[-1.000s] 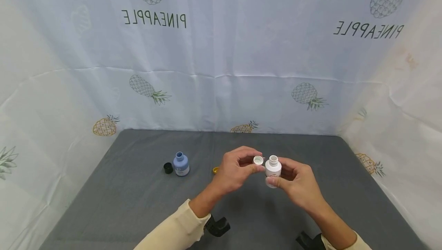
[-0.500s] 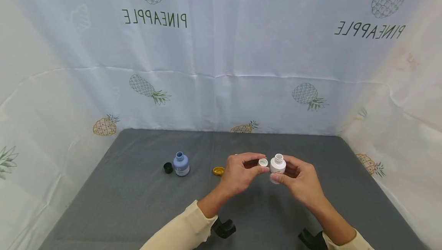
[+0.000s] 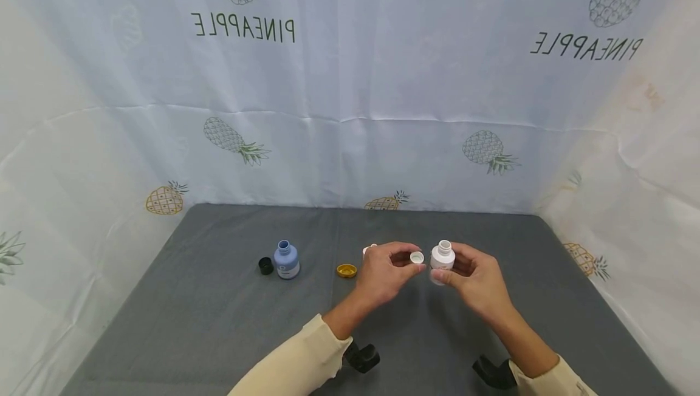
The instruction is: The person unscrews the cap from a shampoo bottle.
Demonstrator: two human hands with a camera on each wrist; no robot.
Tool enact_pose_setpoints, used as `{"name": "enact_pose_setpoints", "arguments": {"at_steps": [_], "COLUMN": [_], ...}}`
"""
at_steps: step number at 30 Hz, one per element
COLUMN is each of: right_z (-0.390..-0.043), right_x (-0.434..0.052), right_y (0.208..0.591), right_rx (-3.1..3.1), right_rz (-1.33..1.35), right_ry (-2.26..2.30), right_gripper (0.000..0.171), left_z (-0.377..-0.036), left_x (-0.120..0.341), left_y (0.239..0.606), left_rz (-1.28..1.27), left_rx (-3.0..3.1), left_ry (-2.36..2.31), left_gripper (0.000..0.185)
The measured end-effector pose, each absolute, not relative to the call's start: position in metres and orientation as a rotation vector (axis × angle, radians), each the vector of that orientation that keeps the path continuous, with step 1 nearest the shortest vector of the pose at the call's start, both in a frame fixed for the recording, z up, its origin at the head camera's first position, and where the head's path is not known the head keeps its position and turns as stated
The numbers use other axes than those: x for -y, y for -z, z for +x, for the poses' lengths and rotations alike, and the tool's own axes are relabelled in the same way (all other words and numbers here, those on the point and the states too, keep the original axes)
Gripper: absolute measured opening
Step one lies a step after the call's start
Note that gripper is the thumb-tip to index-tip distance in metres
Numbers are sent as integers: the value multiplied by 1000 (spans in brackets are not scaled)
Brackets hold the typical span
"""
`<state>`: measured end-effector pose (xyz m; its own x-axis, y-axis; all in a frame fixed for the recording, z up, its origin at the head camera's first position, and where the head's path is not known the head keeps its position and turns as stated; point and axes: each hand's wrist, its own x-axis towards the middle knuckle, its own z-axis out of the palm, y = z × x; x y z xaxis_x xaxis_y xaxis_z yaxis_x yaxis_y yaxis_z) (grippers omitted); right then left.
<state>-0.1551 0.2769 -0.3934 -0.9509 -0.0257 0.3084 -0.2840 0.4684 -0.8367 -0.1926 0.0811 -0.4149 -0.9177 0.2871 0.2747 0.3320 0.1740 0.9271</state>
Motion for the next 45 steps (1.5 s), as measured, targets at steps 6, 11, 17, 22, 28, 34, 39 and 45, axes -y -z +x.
{"name": "enact_pose_setpoints", "arguments": {"at_steps": [6,11,17,22,28,34,39,45], "right_z": [-161,-168,-177,-182,-186,-189,-192,-193], "right_x": [-282,-284,-288,-289,-291,-293,-295,-299], "right_y": [399,403,409,414,421,428,435,445], "right_rx": [2490,2518,2530,2548,2588,2602,2602,2618], "right_rz": [211,169,133,113,99,94,121,132], "right_ry": [-1461,-1474,-1464,-1464,-1452,-1490,-1493,-1556], "right_gripper": [51,50,50,48,46,44,42,39], "left_z": [-199,-202,-206,-206,-207,-209,-212,-215], "left_x": [-89,-95,-101,-108,-115,-118,-118,-119], "left_y": [423,430,436,442,449,457,464,471], "left_rz": [-586,-543,-512,-519,-511,-517,-542,-521], "left_rx": [2416,2519,2596,2642,2639,2641,2668,2728], "left_ry": [1849,1722,1648,1563,1405,1255,1239,1273], "left_gripper": [23,20,20,21,22,24,26,29]}}
